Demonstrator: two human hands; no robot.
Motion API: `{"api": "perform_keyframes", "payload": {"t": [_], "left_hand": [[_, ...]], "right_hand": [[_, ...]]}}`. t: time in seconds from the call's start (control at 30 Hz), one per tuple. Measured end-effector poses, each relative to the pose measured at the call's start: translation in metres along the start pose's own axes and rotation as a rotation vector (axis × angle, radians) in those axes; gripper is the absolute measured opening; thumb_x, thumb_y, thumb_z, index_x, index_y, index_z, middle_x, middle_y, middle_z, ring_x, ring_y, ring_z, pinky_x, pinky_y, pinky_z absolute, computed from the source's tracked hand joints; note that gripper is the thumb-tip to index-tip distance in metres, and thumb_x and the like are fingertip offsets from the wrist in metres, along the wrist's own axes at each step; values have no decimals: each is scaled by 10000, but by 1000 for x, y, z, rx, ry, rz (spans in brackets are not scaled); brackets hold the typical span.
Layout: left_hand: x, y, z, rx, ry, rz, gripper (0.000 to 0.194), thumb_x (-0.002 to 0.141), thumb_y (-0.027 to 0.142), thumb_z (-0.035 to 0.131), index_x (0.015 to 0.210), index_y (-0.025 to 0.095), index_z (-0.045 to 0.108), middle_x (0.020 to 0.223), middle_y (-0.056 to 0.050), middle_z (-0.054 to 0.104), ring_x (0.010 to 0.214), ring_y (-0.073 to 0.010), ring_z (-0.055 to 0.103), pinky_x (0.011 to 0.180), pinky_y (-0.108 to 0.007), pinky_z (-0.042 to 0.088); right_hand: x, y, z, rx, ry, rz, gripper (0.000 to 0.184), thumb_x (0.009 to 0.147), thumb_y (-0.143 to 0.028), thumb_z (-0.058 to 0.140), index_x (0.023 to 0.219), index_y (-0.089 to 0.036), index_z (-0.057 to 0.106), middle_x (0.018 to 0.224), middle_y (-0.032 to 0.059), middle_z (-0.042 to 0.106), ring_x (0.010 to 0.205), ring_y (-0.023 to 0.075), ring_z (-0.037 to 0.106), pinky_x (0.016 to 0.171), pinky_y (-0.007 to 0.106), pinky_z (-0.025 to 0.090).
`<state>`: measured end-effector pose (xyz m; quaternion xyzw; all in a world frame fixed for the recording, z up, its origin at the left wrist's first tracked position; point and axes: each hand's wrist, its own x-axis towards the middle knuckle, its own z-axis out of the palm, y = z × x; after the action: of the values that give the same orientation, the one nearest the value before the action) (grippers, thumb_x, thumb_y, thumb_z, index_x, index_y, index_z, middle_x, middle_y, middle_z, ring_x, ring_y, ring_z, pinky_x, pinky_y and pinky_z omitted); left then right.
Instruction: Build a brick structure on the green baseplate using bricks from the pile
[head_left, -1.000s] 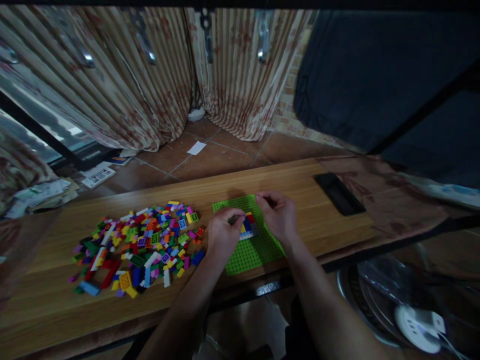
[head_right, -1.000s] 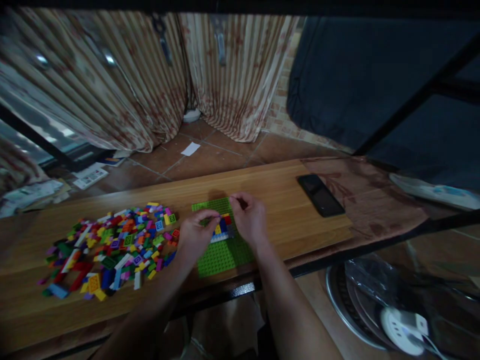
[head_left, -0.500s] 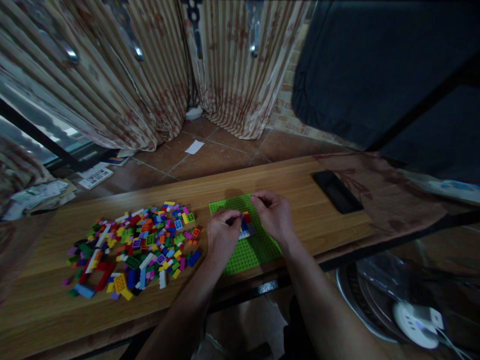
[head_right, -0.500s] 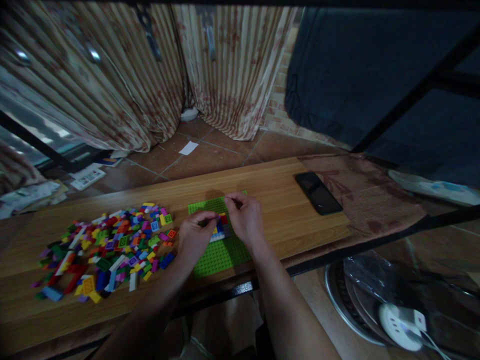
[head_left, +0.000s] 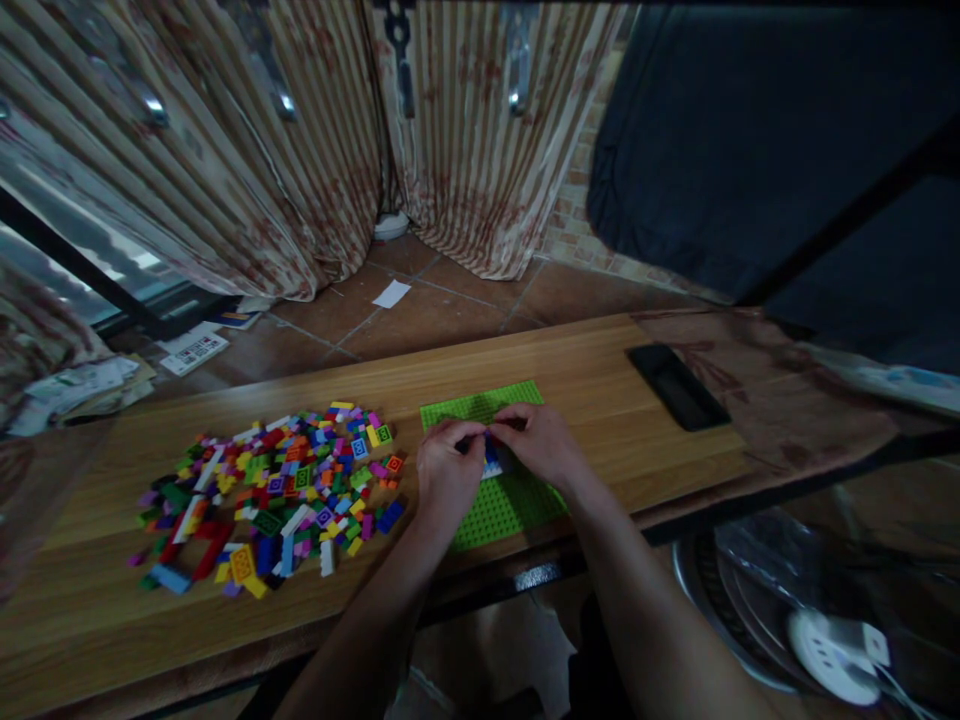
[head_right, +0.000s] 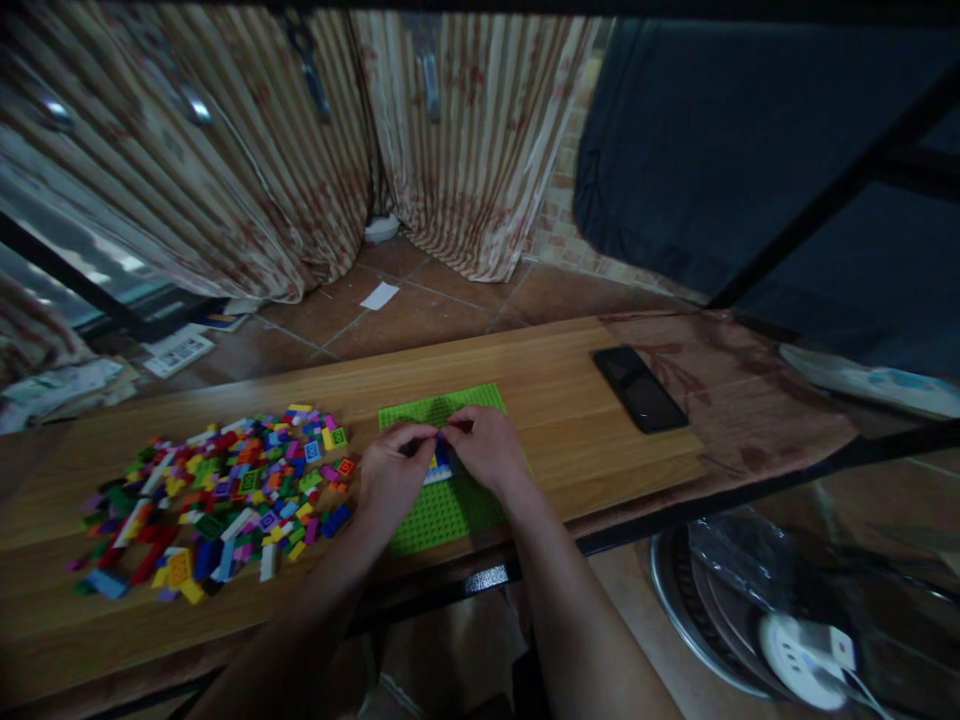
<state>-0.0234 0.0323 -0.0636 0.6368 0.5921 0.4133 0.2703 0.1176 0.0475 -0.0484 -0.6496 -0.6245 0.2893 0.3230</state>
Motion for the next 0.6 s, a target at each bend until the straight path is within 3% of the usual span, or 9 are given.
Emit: {"api": "perform_keyframes", "payload": {"t": [0.43,0.6], "left_hand": [[-1,2,0,1,-4,-8,143,808,183,585,801,225,721,832,-9,705,835,-157,643,835,-318,502],[0,3,-2,-13,6,-36,148,796,165,577,838,210,712,866,-24,708,869,-169,653,854,-327,509]], "right_hand": [[1,5,4,6,45,-68,83,736,-236,672,768,-232,748,754,20,744,703,183,675,642,299,496],[0,2,2,23,5,-43,121,772,-223,629,779,-228,749,765,20,744,709,180,669,665,309,493]]}}
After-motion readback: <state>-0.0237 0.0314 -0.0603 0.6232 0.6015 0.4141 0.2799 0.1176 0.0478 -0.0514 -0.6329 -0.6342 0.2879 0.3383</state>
